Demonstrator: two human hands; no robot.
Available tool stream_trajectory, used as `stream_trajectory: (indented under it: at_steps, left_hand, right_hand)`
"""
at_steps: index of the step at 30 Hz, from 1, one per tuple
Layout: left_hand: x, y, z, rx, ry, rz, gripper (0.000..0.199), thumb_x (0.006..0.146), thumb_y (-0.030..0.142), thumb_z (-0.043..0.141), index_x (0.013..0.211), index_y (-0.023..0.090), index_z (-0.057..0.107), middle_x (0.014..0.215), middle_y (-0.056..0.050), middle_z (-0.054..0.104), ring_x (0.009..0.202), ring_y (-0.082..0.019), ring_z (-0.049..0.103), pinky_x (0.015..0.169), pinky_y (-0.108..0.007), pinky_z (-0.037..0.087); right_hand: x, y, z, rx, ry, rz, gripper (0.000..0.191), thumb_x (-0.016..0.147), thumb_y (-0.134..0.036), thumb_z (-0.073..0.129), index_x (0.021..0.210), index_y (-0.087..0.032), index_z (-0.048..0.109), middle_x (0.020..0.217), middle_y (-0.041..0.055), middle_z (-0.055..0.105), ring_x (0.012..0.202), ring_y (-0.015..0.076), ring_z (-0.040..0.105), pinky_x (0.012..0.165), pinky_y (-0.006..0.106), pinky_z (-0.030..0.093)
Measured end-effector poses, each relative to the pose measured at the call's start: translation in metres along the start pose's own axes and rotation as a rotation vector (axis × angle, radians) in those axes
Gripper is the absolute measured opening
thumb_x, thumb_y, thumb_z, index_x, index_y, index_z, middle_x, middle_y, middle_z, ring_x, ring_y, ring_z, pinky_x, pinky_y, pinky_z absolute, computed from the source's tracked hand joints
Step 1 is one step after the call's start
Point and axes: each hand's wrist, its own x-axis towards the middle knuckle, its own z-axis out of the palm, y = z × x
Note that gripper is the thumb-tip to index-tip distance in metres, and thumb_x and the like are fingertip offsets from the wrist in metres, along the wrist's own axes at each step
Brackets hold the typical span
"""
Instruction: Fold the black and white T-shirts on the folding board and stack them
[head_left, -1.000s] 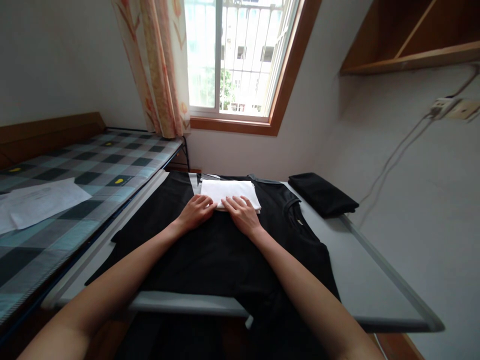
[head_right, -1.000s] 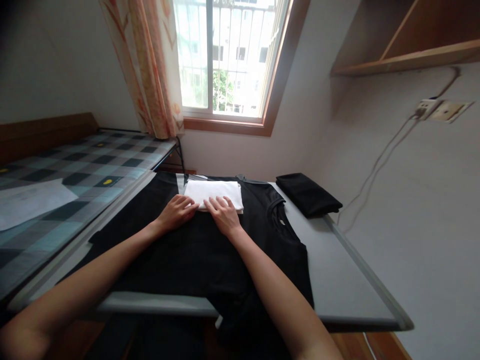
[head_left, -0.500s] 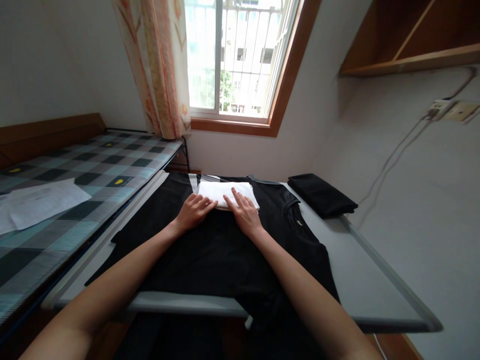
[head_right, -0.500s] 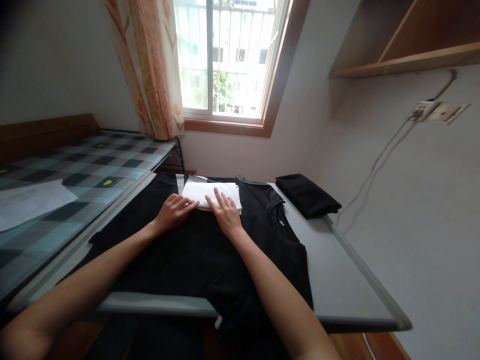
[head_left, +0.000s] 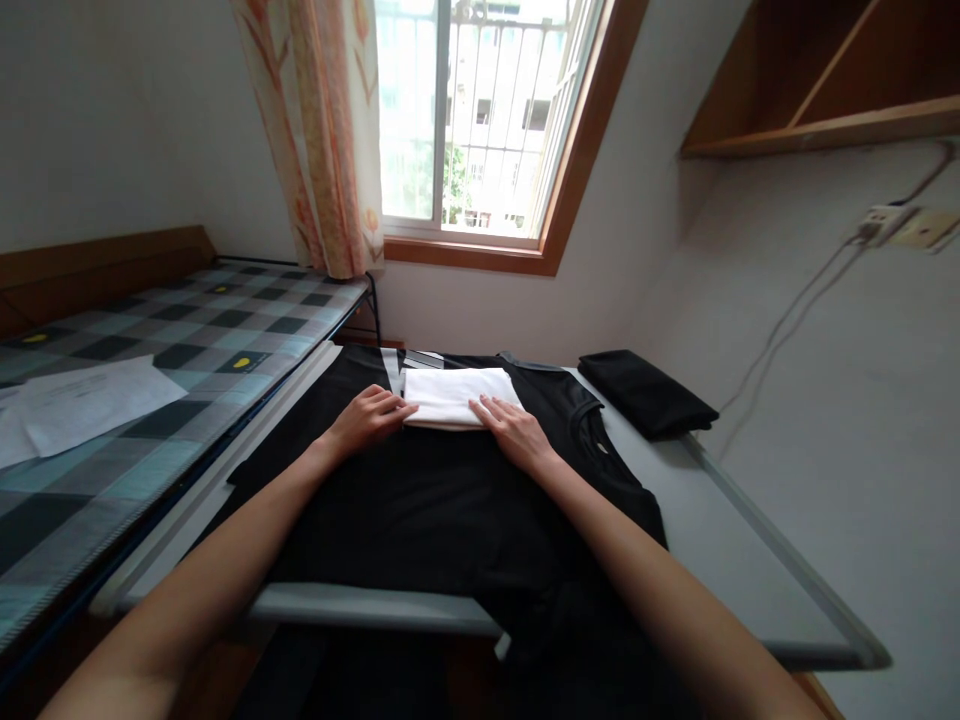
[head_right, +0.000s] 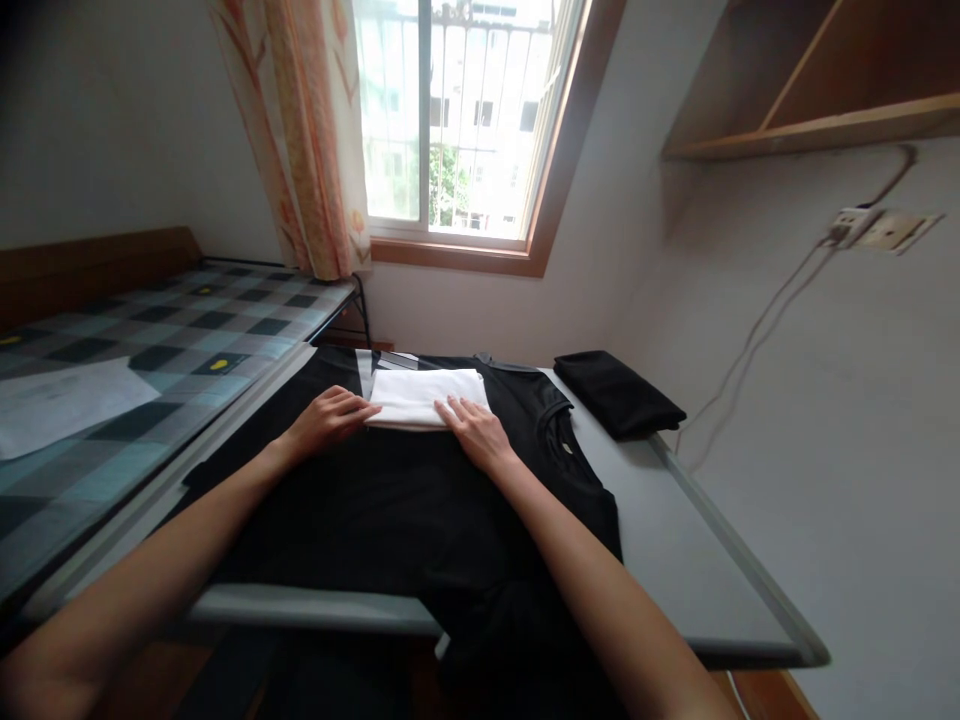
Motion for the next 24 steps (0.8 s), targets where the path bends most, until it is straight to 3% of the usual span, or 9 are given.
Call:
stream_trajectory:
  at_steps: [5,8,11,15,18,21,24]
  left_hand:
    - [0.0,-0.002,0.006,0.005,0.032,0.002,0.032,0.096,0.022,0.045,0.126,0.023,0.058,0.1,-0.006,0.068,0.085,-0.019,0.062,0.081,-0.034,0.045]
    - [-0.001,-0.002,0.008,-0.035,0.065,-0.049,0.032,0.095,0.022,0.048,0.125,0.024,0.058,0.103,-0.007,0.067,0.087,-0.019,0.062,0.081,-0.034,0.046]
    - [-0.004,-0.001,0.007,-0.083,0.129,-0.142,0.038,0.093,0.03,0.053,0.13,0.022,0.054,0.108,-0.009,0.063,0.09,-0.021,0.062,0.082,-0.036,0.048]
    - [-0.005,0.0,0.004,-0.204,0.22,-0.297,0.045,0.094,0.035,0.05,0.137,0.022,0.045,0.113,-0.009,0.057,0.083,-0.017,0.061,0.079,-0.033,0.051]
    - [-0.004,0.002,0.003,-0.276,0.21,-0.341,0.037,0.096,0.034,0.045,0.131,0.023,0.05,0.109,-0.007,0.056,0.076,-0.013,0.06,0.074,-0.028,0.051]
    - [-0.001,0.004,0.006,-0.307,0.164,-0.366,0.033,0.096,0.036,0.044,0.124,0.023,0.055,0.108,-0.006,0.056,0.073,-0.012,0.06,0.071,-0.026,0.051]
    - [0.0,0.007,0.01,-0.341,0.104,-0.373,0.032,0.097,0.037,0.042,0.12,0.023,0.058,0.109,-0.005,0.057,0.071,-0.011,0.06,0.07,-0.026,0.05]
  right_hand:
    - [0.004,-0.003,0.002,-0.054,0.04,-0.049,0.055,0.091,-0.013,0.046,0.145,-0.024,0.043,0.151,0.0117,0.038,0.134,0.0288,0.043,0.108,0.047,0.038]
    - [0.009,-0.007,0.002,-0.045,-0.001,-0.095,0.054,0.094,-0.013,0.04,0.146,-0.029,0.04,0.148,0.0087,0.044,0.13,0.0266,0.048,0.103,0.042,0.043]
    - [0.014,-0.005,-0.01,-0.004,-0.073,-0.074,0.056,0.095,-0.012,0.036,0.147,-0.031,0.037,0.142,0.0059,0.052,0.121,0.0225,0.056,0.093,0.034,0.049]
    - [0.031,0.011,-0.059,0.003,-0.146,0.099,0.057,0.092,-0.022,0.044,0.147,-0.033,0.036,0.127,0.0057,0.064,0.098,0.0254,0.067,0.081,0.036,0.05]
    - [0.049,0.034,-0.109,0.071,-0.186,0.246,0.043,0.091,-0.028,0.05,0.133,-0.029,0.056,0.109,0.0049,0.072,0.093,0.0256,0.067,0.08,0.035,0.049]
    - [0.056,0.064,-0.153,0.331,-0.405,0.36,0.027,0.086,-0.029,0.057,0.107,-0.018,0.07,0.094,0.0033,0.073,0.085,0.0202,0.067,0.072,0.026,0.051]
    - [0.05,0.098,-0.184,0.471,-0.598,0.56,0.027,0.081,-0.035,0.065,0.099,-0.016,0.072,0.085,0.0038,0.073,0.075,0.0189,0.067,0.064,0.024,0.052]
